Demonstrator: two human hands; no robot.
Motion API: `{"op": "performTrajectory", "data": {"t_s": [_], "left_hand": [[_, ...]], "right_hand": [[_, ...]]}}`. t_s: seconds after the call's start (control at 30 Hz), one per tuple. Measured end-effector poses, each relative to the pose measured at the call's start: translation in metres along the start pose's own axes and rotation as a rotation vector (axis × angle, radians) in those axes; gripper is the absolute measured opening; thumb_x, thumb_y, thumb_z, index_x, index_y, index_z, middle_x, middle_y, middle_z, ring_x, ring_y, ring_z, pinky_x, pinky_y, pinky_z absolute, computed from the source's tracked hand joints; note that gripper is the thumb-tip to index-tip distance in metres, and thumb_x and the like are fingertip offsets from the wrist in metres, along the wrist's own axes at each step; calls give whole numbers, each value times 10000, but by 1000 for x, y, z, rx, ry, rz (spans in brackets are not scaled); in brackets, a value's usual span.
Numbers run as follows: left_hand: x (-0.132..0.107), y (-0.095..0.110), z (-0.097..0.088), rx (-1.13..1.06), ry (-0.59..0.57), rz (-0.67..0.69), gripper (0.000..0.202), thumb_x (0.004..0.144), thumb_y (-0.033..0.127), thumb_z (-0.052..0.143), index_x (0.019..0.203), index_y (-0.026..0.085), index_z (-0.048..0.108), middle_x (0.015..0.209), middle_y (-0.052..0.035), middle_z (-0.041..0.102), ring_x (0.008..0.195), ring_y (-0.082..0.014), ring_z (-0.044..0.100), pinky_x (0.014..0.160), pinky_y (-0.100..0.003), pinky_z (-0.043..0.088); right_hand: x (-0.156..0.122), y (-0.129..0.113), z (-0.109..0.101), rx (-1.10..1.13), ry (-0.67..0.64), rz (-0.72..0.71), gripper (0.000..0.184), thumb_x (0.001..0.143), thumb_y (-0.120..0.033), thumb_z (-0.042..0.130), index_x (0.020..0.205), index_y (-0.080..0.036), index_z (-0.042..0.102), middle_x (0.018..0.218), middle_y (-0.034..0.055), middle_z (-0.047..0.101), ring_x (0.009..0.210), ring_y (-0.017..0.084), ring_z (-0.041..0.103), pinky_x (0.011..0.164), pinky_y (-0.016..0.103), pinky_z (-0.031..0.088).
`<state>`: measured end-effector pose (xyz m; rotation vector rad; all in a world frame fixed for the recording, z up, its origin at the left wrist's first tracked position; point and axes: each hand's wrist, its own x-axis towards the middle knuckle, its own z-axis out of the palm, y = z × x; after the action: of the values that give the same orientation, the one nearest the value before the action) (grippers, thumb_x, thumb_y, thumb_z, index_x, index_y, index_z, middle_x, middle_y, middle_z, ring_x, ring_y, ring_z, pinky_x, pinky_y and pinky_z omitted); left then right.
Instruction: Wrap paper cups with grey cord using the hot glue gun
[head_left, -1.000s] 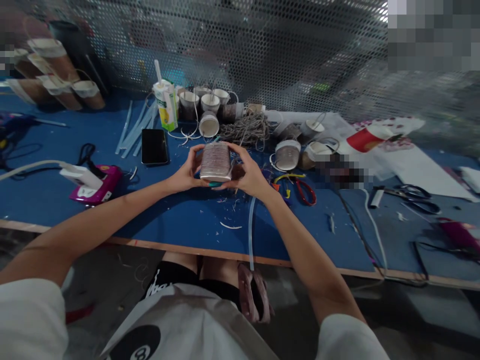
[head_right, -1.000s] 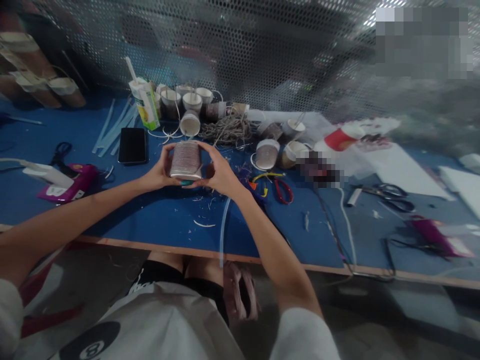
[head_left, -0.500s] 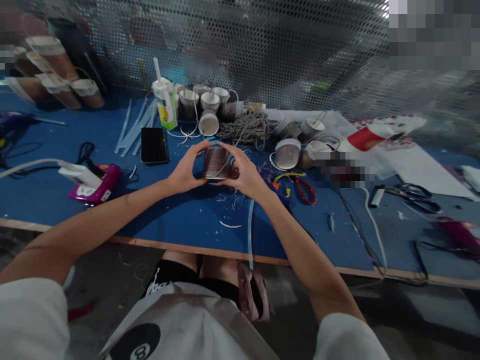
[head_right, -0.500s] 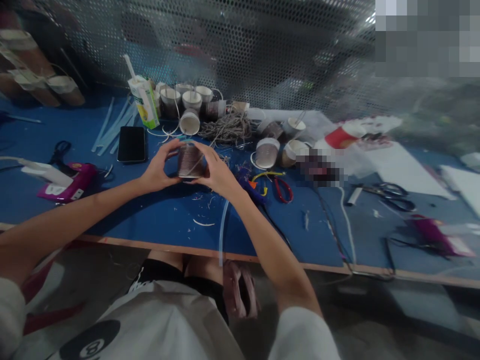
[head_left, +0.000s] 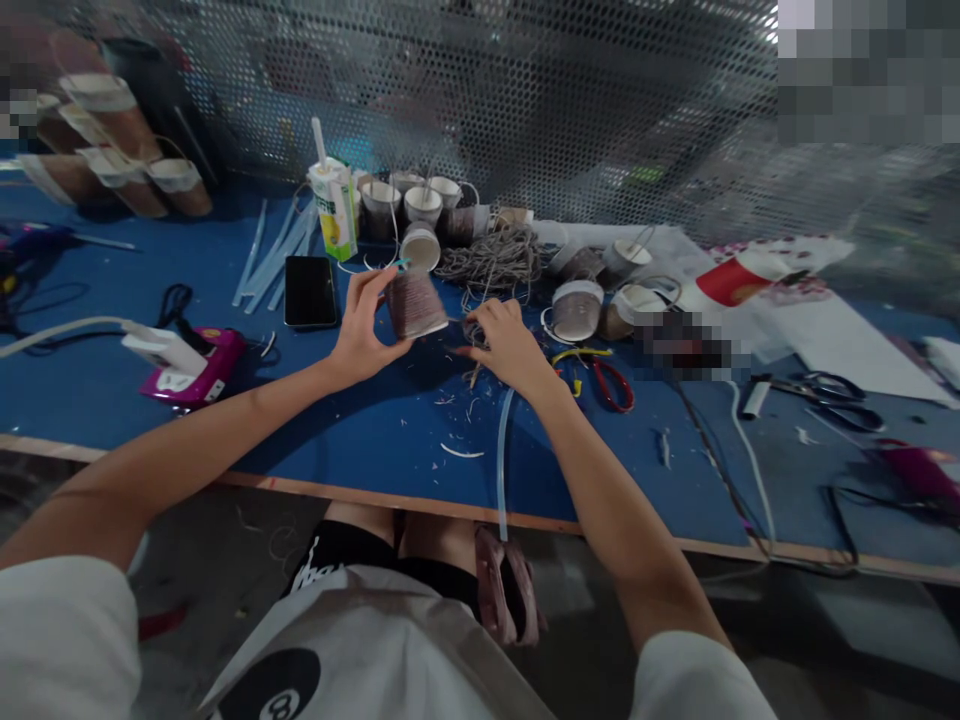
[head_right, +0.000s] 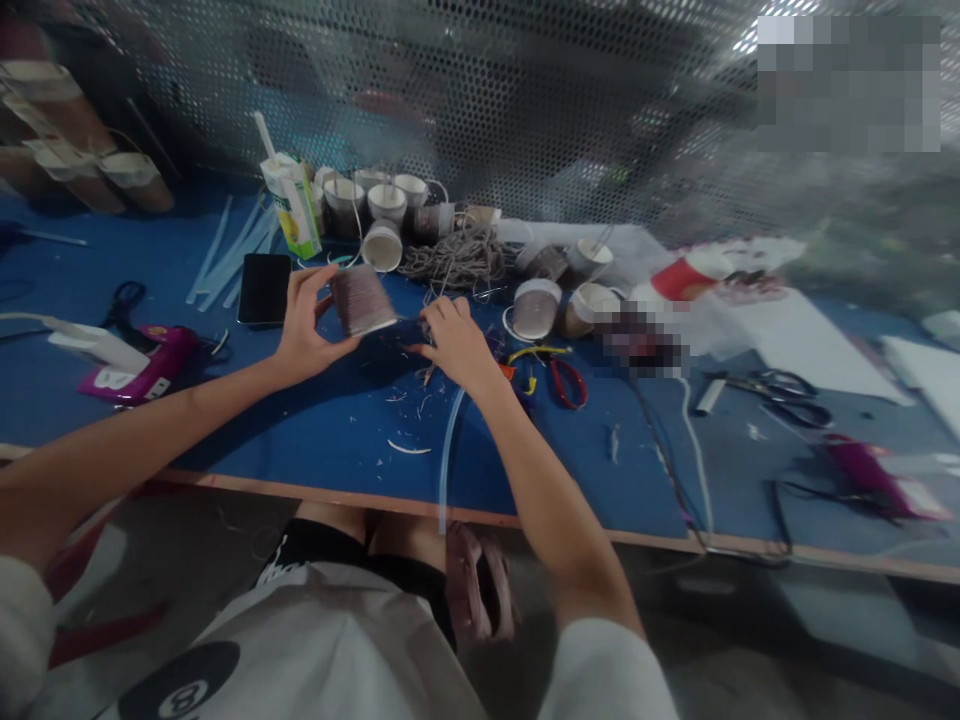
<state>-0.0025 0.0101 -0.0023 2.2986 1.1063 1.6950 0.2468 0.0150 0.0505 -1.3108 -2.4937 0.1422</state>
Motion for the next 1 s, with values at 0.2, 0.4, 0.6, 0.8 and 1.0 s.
{"op": "performTrajectory", "data": {"t_s": [0.2,0.4,0.6,0.8,1.0], "left_hand": [[1,-4,1,3,133,-25,819,788,631,709,1444,288,360,1349,-130,402,1336,-320,442,992,-466,570],[1,-8,4,-40,198,-96,835,783,702,671,1443,299,356,1375,-137,367,1348,-334,411,1015,-504,538],[1,-13,4,-39,245,-151,897,750,743,673,1466,342,311,1371,-126,348,1324,-330,423,989,-500,543],[-1,-15,9,-25,211,-145,925,758,680,717,1483,292,295,1395,-150,329,1369,-345,372,1015,-488,542],[-3,-16,12,-47,185,-141,916,750,587,776,1463,284,288,1404,-145,318,1375,-346,356,997,-483,557]], "right_hand": [[5,21,4,4,197,88,202,937,-172,495,925,-157,696,1255,182,663,1369,375,466,1162,634,361],[-3,-10,0,534,148,58,358,1002,-448,445,852,-209,666,825,56,724,799,222,714,799,386,581],[-1,-28,3,460,2,-34,257,984,-341,502,845,-182,647,882,82,718,877,232,701,860,389,550],[1,-3,-4,174,52,35,212,898,-287,623,1067,-164,652,1182,170,693,1178,343,620,1042,560,471],[-2,11,-40,183,209,27,158,892,-317,621,1017,-221,632,1220,128,691,1168,315,630,1040,544,490]]}}
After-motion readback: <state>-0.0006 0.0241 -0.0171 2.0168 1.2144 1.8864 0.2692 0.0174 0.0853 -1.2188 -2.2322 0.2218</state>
